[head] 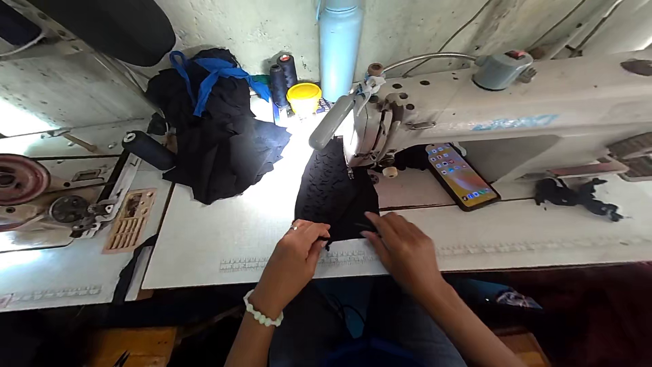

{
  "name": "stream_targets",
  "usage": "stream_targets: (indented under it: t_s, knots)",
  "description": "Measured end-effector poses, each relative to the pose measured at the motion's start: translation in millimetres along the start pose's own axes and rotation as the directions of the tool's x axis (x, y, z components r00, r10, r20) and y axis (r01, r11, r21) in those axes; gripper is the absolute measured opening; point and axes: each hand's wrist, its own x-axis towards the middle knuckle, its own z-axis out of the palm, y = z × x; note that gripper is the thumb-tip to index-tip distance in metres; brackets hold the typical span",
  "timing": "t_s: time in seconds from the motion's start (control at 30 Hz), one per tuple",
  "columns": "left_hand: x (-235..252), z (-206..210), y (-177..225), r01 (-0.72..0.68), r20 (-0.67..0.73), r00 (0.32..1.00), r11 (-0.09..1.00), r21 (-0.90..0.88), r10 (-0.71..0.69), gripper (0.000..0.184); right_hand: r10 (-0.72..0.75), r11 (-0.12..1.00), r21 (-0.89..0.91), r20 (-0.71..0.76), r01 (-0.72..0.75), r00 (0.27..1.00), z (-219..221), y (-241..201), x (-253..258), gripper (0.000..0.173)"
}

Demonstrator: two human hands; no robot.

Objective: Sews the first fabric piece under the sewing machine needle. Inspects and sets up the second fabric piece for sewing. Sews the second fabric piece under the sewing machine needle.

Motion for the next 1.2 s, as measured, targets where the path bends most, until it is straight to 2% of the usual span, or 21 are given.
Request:
stream_targets:
  t_s: [0.13, 0.27, 0.43, 0.7, 0.8, 0.9, 0.97, 1.0, 1.1, 1.2]
  knots:
    - [-11, 13, -3, 0.023, 0.007, 1.0, 0.999, 0.043, -0.023, 0.014, -0.08, 0.993, -0.089, -0.03, 0.077, 0.996, 26, -18, 14, 0.025]
    - [-14, 16, -4, 0.041, -0.014, 0.999, 0.998, 0.047, -0.041, 0.013, -0.072, 0.982, -0.179, -0.061, 0.06, 0.996, 38, -23, 23, 0.018]
    - [-16, 19, -6, 0.039, -0.026, 0.999, 0.998, 0.045, -0.038, 0.013, -0.035, 0.966, -0.258, -0.063, 0.018, 0.997, 33, -25, 24, 0.013]
    - [-20, 20, -7, 0.052, -0.035, 0.998, 0.999, 0.013, -0.052, 0.013, -0.085, 0.99, -0.116, -0.072, 0.076, 0.994, 41, -31, 21, 0.019]
    - [-17, 13, -5, 0.068, -0.029, 0.997, 0.998, -0.018, -0.068, 0.014, -0.054, 0.997, -0.051, -0.063, 0.051, 0.997, 34, -29, 13, 0.023]
    - [-4, 2, -4, 0.021, -0.096, 0.995, 1.0, -0.014, -0.023, 0.017, -0.004, 0.999, 0.039, -0.04, 0.006, 0.999, 18, -20, 1, 0.025]
    - [9, -1, -9, -0.018, -0.106, 0.994, 0.999, -0.032, 0.014, 0.018, -0.01, 0.996, 0.091, 0.028, 0.007, 1.0, 12, -11, -8, 0.03]
    - [15, 1, -14, -0.029, -0.083, 0.996, 0.999, -0.042, 0.025, 0.018, -0.02, 0.994, 0.109, 0.069, 0.013, 0.997, 11, -7, -13, 0.032]
    - [21, 12, -26, -0.008, 0.072, 0.997, 1.0, -0.004, 0.009, 0.016, -0.069, 0.994, 0.087, 0.092, 0.061, 0.993, 9, 2, -21, 0.021]
    - [-1, 20, -11, -0.01, 0.118, 0.993, 0.998, 0.069, 0.002, 0.013, -0.125, 0.989, 0.096, 0.135, 0.113, 0.983, -4, 9, -31, 0.017]
